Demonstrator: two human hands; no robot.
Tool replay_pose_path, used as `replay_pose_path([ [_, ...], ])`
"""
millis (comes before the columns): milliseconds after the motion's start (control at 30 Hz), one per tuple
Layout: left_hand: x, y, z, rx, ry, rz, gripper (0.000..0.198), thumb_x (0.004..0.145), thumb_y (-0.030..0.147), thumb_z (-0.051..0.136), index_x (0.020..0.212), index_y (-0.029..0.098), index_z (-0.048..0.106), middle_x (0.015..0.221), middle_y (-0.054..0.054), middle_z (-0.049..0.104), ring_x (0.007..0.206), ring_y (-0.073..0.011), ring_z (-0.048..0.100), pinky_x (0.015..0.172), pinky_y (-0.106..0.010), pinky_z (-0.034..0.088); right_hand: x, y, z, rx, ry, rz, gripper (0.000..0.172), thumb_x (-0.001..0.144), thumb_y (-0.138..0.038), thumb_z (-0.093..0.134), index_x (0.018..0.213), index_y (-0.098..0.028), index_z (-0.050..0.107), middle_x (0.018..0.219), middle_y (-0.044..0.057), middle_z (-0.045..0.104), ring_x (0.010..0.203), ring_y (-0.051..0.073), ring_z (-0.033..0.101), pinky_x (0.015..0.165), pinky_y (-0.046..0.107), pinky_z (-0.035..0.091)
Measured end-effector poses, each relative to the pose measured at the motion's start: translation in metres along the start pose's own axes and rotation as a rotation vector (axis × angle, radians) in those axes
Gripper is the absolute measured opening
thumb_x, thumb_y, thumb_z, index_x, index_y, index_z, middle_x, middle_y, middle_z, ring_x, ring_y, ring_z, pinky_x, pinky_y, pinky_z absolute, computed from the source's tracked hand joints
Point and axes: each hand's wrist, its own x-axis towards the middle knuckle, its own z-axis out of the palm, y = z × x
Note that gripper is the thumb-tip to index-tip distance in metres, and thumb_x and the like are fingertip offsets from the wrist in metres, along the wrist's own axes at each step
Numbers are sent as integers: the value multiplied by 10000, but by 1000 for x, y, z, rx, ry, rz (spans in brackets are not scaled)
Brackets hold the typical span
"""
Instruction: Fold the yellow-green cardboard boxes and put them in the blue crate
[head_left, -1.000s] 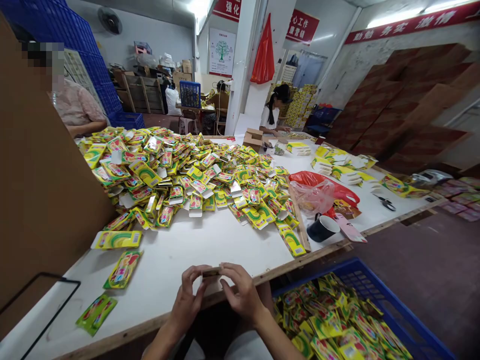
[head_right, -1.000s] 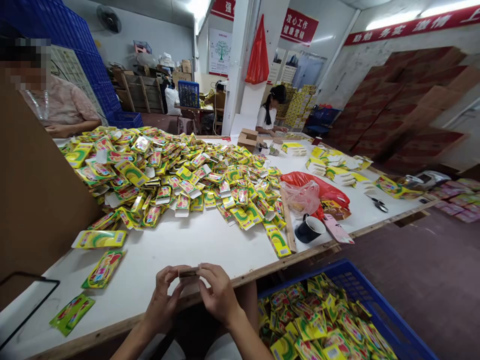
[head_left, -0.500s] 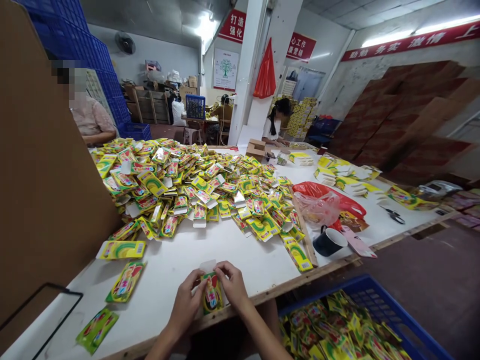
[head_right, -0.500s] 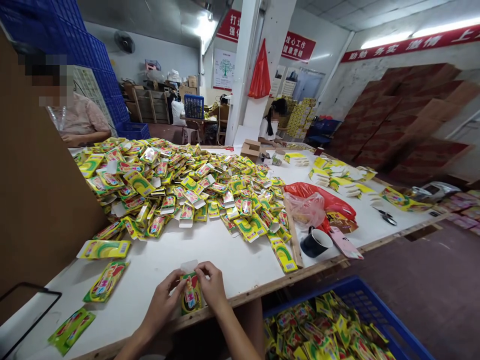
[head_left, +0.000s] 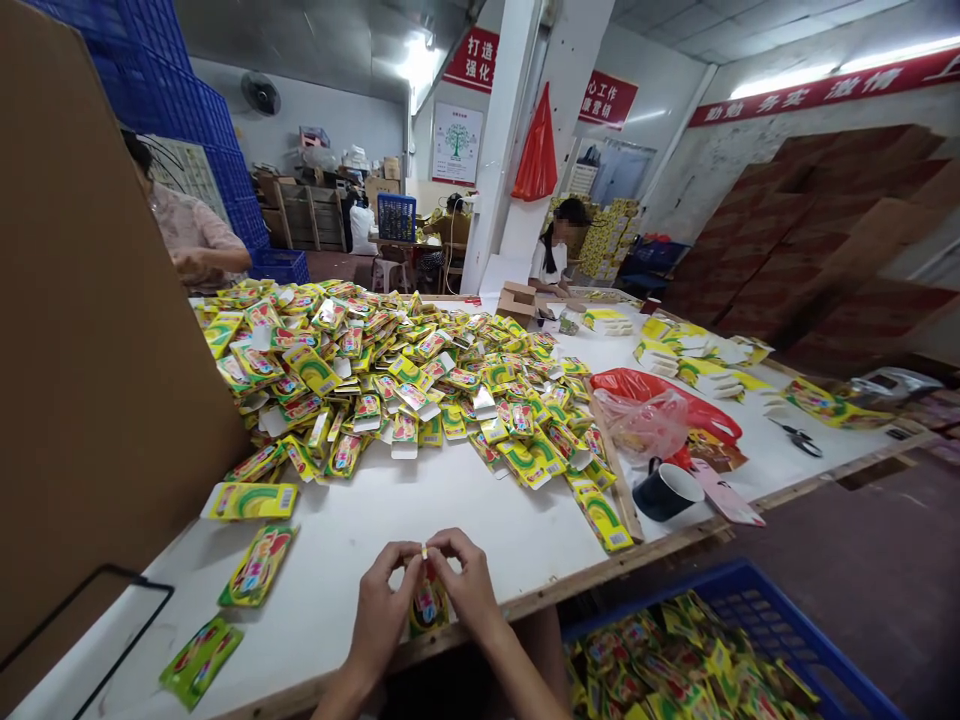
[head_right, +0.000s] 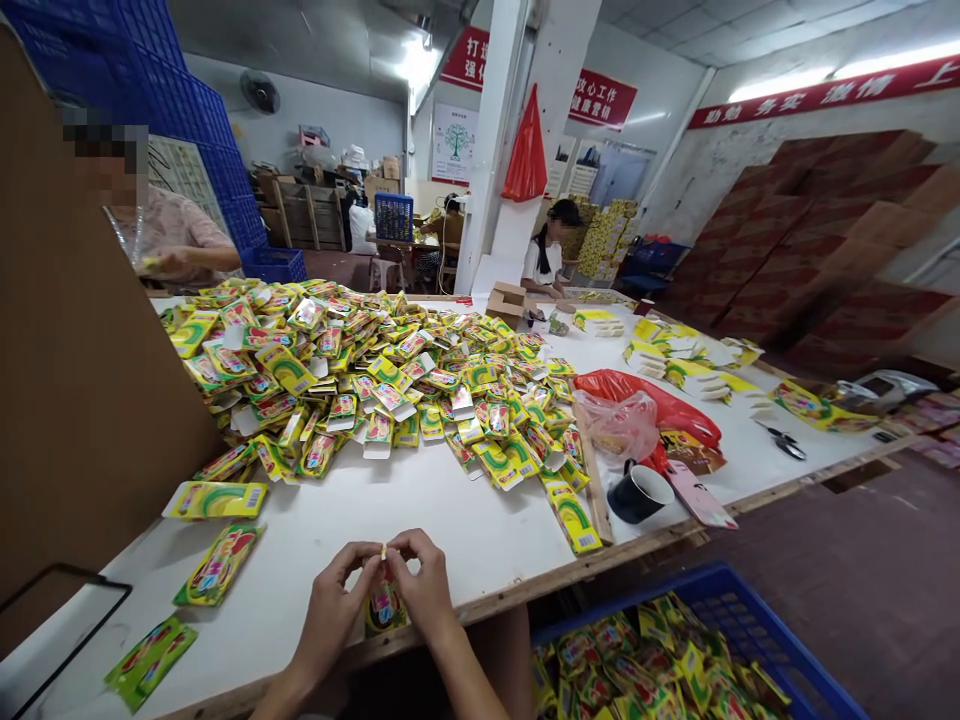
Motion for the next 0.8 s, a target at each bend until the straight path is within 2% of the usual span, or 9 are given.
replay_pose_path([
  [267, 11, 4, 1, -29, 39, -72, 278, 809, 407, 514, 790, 157, 635, 761, -46, 673, 727, -191, 626, 683, -300, 512, 11, -4, 6, -70, 27, 65, 165, 829, -293, 541, 738, -181, 619, 691, 3, 622, 635, 141, 563, 611, 242, 453],
  [400, 5, -3, 1, -94, 13, -86, 276, 816, 397, 515, 867, 162, 650, 850, -57, 691, 804, -197, 637, 749, -309, 515, 5, -2, 5, -38, 28, 95, 165, 832, -297, 545, 725, -184, 603, 680, -2, 616, 646, 146, 570, 617, 244, 453],
  [500, -4, -8, 0, -125, -18, -63, 257, 810, 378, 531, 906, 178, 661, 934, -61, 691, 887, -204, 635, 806, -319, 511, -5, 4, 7, 75, -10, 130, 115, 819, -291, 568, 785, -190, 611, 722, 2, 643, 690, 159, 601, 646, 254, 475],
  [633, -8, -7, -1, -117, -57, -40, 229, 819, 355, 528, 876, 178, 662, 898, -58, 684, 886, -204, 633, 812, -326, 505, -13, 3, 10, 135, -14, 140, 100, 806, -284, 583, 822, -196, 626, 762, 14, 666, 736, 178, 622, 679, 273, 492],
  [733, 0, -4, 1, -126, -79, -34, 233, 827, 358, 527, 948, 187, 629, 956, -64, 671, 916, -199, 627, 830, -333, 497, -18, -8, -12, 20, 89, 112, 153, 826, -330, 548, 820, -204, 635, 783, 32, 672, 769, 198, 622, 705, 292, 494],
  [800, 13, -5, 2, -138, -57, -39, 291, 819, 372, 539, 1047, 198, 584, 1065, -82, 641, 940, -195, 621, 836, -341, 497, -27, -17, -51, -144, 255, 113, 211, 832, -387, 517, 850, -214, 636, 835, 53, 677, 793, 218, 621, 719, 314, 490],
])
